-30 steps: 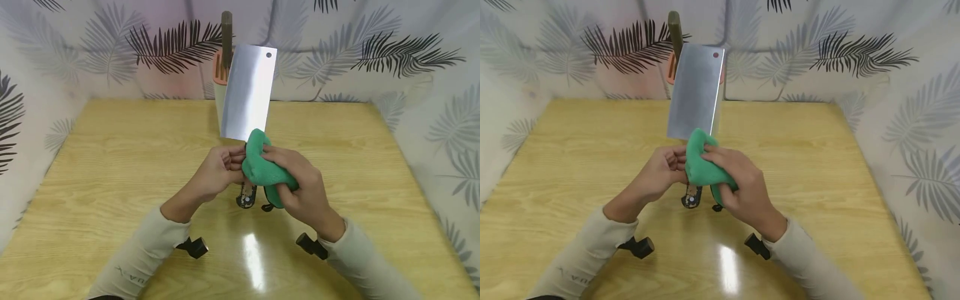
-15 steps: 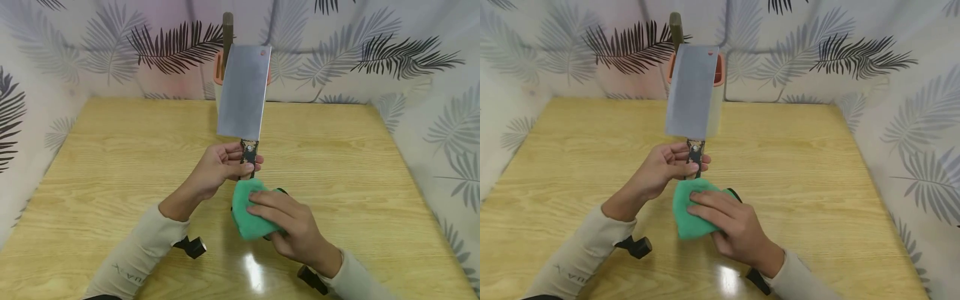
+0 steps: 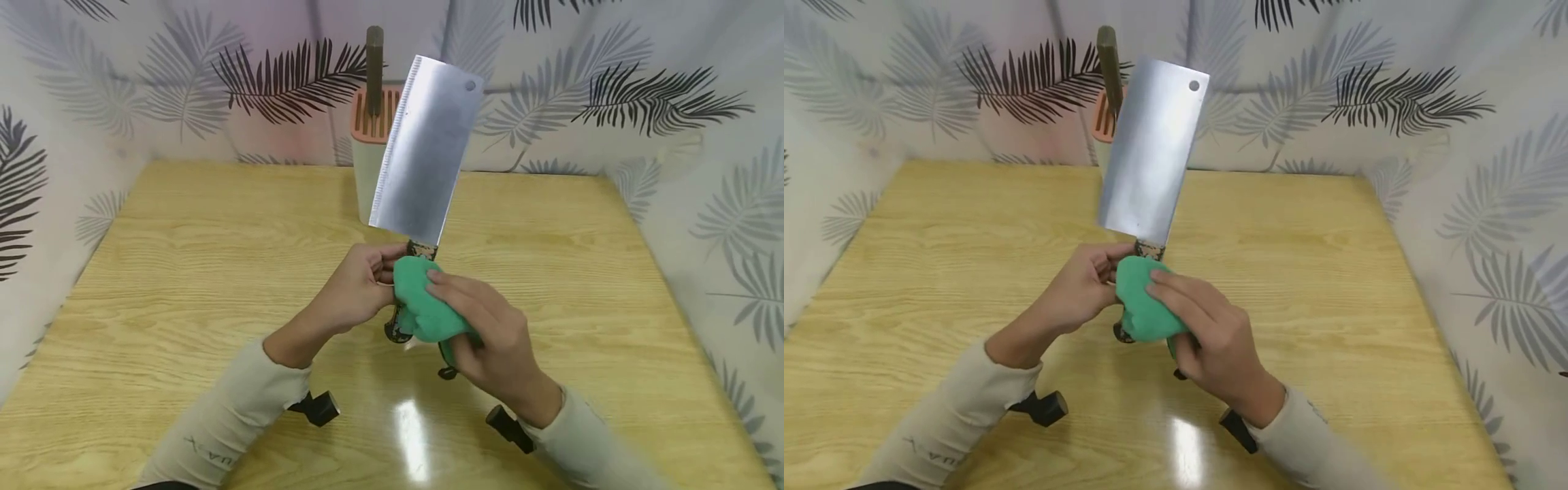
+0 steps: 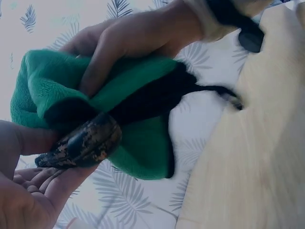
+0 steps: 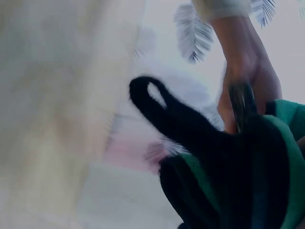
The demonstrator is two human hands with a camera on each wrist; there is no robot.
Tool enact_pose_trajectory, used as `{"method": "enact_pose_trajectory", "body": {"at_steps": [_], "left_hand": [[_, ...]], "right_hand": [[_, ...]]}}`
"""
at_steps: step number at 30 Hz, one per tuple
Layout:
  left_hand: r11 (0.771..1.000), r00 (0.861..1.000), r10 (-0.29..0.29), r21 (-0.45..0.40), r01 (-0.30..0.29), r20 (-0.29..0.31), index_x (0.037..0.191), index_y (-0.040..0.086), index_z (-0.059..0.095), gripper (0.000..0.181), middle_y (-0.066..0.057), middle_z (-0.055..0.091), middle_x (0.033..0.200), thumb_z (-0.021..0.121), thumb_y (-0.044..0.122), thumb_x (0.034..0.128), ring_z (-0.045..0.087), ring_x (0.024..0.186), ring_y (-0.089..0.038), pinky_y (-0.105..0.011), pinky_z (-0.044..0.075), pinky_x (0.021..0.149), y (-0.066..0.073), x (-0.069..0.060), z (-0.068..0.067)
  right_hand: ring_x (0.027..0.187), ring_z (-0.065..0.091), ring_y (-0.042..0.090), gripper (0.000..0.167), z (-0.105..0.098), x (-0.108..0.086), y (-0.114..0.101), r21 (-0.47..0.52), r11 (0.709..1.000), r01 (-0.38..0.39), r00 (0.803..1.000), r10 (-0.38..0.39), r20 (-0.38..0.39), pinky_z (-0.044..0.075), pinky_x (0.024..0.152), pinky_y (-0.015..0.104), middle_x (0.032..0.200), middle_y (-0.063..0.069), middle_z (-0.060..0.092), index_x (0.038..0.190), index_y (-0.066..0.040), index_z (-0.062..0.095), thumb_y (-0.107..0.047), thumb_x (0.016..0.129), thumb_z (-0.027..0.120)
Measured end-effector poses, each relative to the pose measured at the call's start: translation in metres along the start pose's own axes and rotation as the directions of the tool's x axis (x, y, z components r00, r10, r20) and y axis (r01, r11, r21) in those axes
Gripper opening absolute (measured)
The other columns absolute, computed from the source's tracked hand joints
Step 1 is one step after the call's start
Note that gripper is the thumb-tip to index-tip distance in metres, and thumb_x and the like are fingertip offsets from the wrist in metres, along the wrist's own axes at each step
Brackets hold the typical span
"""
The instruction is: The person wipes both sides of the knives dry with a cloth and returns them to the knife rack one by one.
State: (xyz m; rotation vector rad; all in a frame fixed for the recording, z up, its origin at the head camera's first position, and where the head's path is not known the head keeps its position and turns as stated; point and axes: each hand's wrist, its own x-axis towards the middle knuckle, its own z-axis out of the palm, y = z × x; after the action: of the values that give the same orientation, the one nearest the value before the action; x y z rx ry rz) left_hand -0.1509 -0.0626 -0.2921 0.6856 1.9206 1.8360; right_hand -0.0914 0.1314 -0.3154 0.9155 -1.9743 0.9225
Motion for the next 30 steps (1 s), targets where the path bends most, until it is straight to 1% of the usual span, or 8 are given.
{"method": "enact_pose_trajectory", "body": {"at_steps": [4, 8, 13, 15, 21, 25, 27, 30], "left_hand": [[1.0, 1.0, 0.0, -0.028, 0.0, 0.004, 0.132, -0.015, 0.054, 0.041, -0.033, 0.066, 0.122, 0.054, -0.011, 0.0913, 0.068, 0.111, -0.041, -0.033, 0.061, 0.089, 0.0, 0.002, -0.002], [0.996, 0.999, -0.051, -0.074, 0.051, 0.006, 0.136, -0.012, 0.052, 0.043, -0.031, 0.065, 0.124, 0.057, -0.01, 0.0935, 0.067, 0.115, -0.039, -0.034, 0.059, 0.093, 0.0, 0.005, -0.001], [0.988, 0.996, -0.088, -0.124, 0.09, 0.017, 0.138, -0.012, 0.05, 0.046, -0.033, 0.063, 0.127, 0.06, -0.01, 0.0933, 0.072, 0.108, -0.024, -0.031, 0.06, 0.09, -0.001, 0.006, -0.001], [0.989, 0.996, -0.088, -0.12, 0.089, 0.019, 0.138, -0.011, 0.05, 0.046, -0.032, 0.063, 0.127, 0.061, -0.01, 0.0931, 0.072, 0.108, -0.024, -0.03, 0.061, 0.087, -0.002, 0.006, -0.002], [0.991, 0.996, -0.084, -0.107, 0.084, 0.004, 0.139, -0.01, 0.05, 0.046, -0.031, 0.064, 0.127, 0.06, -0.009, 0.0938, 0.063, 0.118, -0.044, -0.029, 0.06, 0.089, -0.003, 0.008, -0.003], [0.984, 0.996, -0.09, -0.155, 0.093, 0.028, 0.138, -0.01, 0.05, 0.044, -0.032, 0.063, 0.128, 0.059, -0.009, 0.0946, 0.069, 0.114, -0.032, -0.031, 0.06, 0.09, -0.002, 0.009, -0.003], [0.98, 0.996, -0.086, -0.178, 0.091, 0.04, 0.137, -0.011, 0.05, 0.043, -0.033, 0.062, 0.129, 0.058, -0.008, 0.0951, 0.073, 0.107, -0.019, -0.031, 0.06, 0.09, -0.001, 0.009, -0.003], [0.973, 0.995, -0.084, -0.21, 0.092, 0.045, 0.138, -0.01, 0.05, 0.043, -0.033, 0.061, 0.129, 0.057, -0.008, 0.0955, 0.072, 0.099, -0.005, -0.03, 0.061, 0.089, -0.001, 0.009, -0.002]], "right_hand": [[0.101, 0.069, 0.034, 0.04, 0.005, -0.011, -0.007, 0.029, 0.999, 0.013, 1.0, -0.013, 0.009, 0.054, 0.102, 0.025, 0.115, 0.02, 0.07, 0.112, 0.004, 0.071, 0.01, 0.082, 0.045], [0.102, 0.069, 0.032, 0.035, 0.007, -0.019, -0.013, 0.027, 0.998, 0.064, 0.997, -0.065, 0.033, 0.055, 0.102, 0.029, 0.114, 0.018, 0.071, 0.111, 0.002, 0.072, 0.008, 0.089, 0.046], [0.101, 0.071, 0.032, 0.034, 0.005, -0.027, -0.017, 0.011, 0.992, 0.126, 0.986, -0.127, 0.105, 0.056, 0.101, 0.032, 0.112, 0.014, 0.074, 0.112, -0.002, 0.073, 0.005, 0.094, 0.045], [0.1, 0.072, 0.031, 0.034, 0.002, -0.029, -0.015, 0.013, 0.988, 0.157, 0.978, -0.157, 0.136, 0.057, 0.1, 0.033, 0.111, 0.013, 0.075, 0.112, -0.004, 0.074, 0.005, 0.094, 0.045], [0.102, 0.072, 0.025, 0.036, -0.004, -0.037, -0.009, 0.049, 0.976, 0.21, 0.937, -0.215, 0.276, 0.06, 0.093, 0.035, 0.113, 0.008, 0.076, 0.114, -0.009, 0.074, 0.001, 0.097, 0.043], [0.104, 0.072, 0.024, 0.037, -0.008, -0.042, -0.01, 0.049, 0.98, 0.194, 0.912, -0.199, 0.358, 0.062, 0.086, 0.034, 0.116, 0.006, 0.075, 0.117, -0.01, 0.073, -0.004, 0.101, 0.04], [0.102, 0.072, 0.026, 0.036, -0.01, -0.041, -0.009, 0.035, 0.981, 0.19, 0.925, -0.19, 0.328, 0.062, 0.085, 0.034, 0.115, 0.008, 0.075, 0.116, -0.009, 0.073, -0.003, 0.1, 0.041], [0.097, 0.072, 0.029, 0.032, -0.015, -0.031, -0.006, 0.032, 0.983, 0.18, 0.959, -0.183, 0.218, 0.061, 0.088, 0.034, 0.111, 0.013, 0.074, 0.112, -0.004, 0.073, 0.001, 0.096, 0.046]]}}
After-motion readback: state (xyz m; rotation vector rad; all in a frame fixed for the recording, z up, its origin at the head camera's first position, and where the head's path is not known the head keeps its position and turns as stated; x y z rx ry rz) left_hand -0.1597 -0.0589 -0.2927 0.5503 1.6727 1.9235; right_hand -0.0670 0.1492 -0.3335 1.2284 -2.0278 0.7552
